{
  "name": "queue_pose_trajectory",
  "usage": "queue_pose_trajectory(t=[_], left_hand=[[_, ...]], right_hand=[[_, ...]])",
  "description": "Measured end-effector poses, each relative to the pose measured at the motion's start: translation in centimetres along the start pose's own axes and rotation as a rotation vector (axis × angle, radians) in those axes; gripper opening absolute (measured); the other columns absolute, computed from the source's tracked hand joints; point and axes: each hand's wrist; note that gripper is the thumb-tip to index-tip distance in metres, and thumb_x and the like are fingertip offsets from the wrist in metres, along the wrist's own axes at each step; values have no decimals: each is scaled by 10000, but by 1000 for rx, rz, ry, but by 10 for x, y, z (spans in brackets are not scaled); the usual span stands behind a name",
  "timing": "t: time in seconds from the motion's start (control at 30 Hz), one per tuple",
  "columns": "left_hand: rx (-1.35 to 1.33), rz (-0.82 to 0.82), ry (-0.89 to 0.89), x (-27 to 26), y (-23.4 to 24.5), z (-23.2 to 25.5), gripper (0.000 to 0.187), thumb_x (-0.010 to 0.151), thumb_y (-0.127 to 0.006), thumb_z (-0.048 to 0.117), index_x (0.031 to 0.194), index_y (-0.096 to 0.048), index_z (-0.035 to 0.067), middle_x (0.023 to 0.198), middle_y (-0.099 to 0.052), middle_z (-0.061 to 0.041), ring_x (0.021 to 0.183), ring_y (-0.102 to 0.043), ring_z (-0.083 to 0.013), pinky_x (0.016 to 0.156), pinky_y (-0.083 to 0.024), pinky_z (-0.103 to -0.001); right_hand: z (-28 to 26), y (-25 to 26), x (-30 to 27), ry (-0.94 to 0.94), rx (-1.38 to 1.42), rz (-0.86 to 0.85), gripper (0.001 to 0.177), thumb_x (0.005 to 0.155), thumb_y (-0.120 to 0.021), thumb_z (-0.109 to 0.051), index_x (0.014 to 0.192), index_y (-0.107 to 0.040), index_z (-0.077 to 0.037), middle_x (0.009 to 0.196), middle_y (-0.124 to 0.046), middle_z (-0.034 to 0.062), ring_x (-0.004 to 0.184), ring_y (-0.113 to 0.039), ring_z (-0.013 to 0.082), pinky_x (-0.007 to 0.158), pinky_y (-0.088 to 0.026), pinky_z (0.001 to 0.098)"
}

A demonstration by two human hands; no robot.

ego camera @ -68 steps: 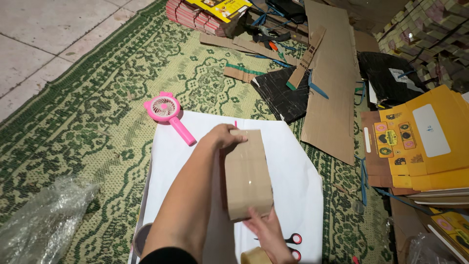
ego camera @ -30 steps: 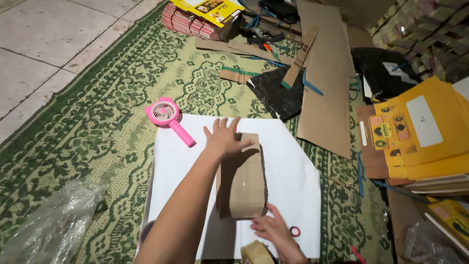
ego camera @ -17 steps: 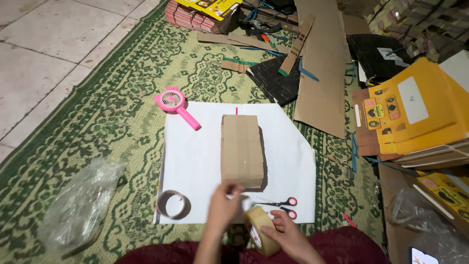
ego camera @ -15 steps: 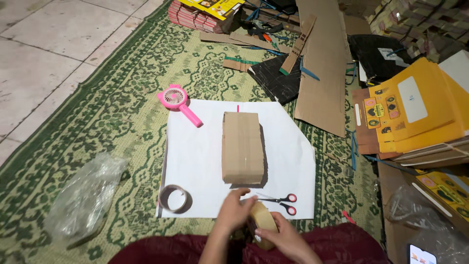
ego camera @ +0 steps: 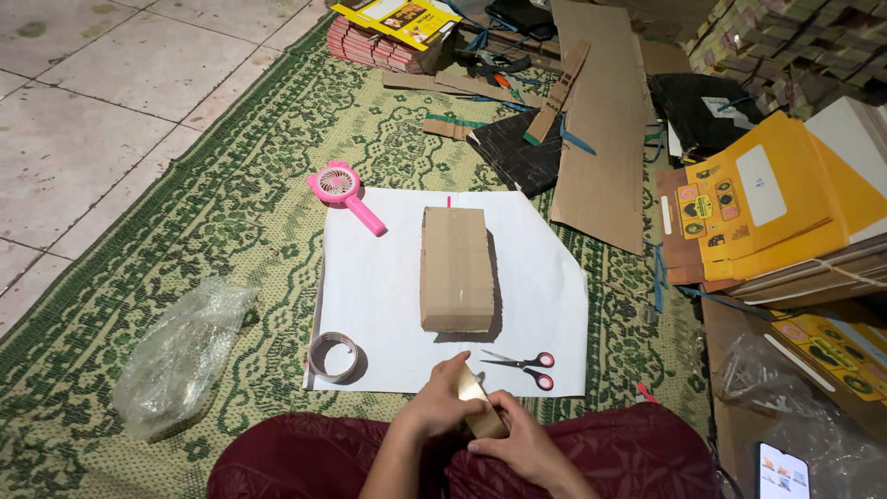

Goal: The person tapes a cardboard box, wraps it in patterned paper, and then wraps a pink tumbler in bubble wrap. The person uses scissors to cut tape and paper, and secures the items with tape.

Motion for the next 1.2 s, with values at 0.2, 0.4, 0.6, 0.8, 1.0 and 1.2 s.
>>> queue_pose_trajectory(t=[0.2, 0.4, 0.6, 0.8, 1.0, 1.2], left_hand=[[-32, 194, -41, -1, -25, -7, 1010, 673, -932, 407, 1477, -444, 39, 1454, -473, -181, 1292, -580, -319, 1052, -528, -376], [27, 214, -36, -9, -30, 3, 1011, 643, -934, 416, 1461, -445, 76, 1427, -483, -171, 1249, -590, -339, 1003, -541, -400], [116, 225, -7, -14, -29, 12, 968, 650, -911, 453, 1454, -479, 130, 1427, -504, -148, 1239, -586, -358, 1008, -529, -428], [270, 195, 63, -14, -26, 21, 969, 667, -902, 499, 1465, -477, 154, 1451, -493, -122, 1321, -458, -353, 1099, -452, -441], [199, 150, 69, -15, -26, 16, 985, 679, -920, 454, 1492, -442, 172, 1500, -397, -183, 1387, -368, -386, 1137, -410, -451], [-166, 116, 60, -22, -53, -6, 1142, 702, -903, 157, 1601, -201, 206, 1427, -404, -238, 1285, -526, -332, 1066, -530, -408]], right_hand=[[12, 23, 17, 89, 81, 248, 588, 892, -583, -78, 1476, -518, -57, 1268, -667, 18, 1134, -649, 62, 966, -527, 221], [19, 22, 35, 99, 102, 426, 265, 963, -654, -132, 1143, -739, 43, 904, -733, 47, 789, -637, 87, 717, -520, 222], [8, 7, 38, 106, 158, 497, 115, 945, -672, -89, 1018, -668, 0, 804, -677, 80, 681, -561, 125, 602, -449, 258], [-4, 3, 39, 205, -173, 630, 120, 988, -596, -148, 1011, -637, -38, 910, -686, 82, 727, -618, 82, 638, -524, 257], [1, 27, 45, 144, 53, 630, 225, 1039, -516, -210, 1035, -640, -22, 976, -699, 107, 866, -735, 128, 766, -635, 287], [8, 48, 31, 55, -185, 754, 222, 953, -698, -134, 1064, -622, 42, 1036, -732, 232, 911, -742, 276, 800, -610, 367]])
Point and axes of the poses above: each hand's wrist, its own x-axis towards the middle knuckle, its own y-axis out of the back of the hand, z = x × y
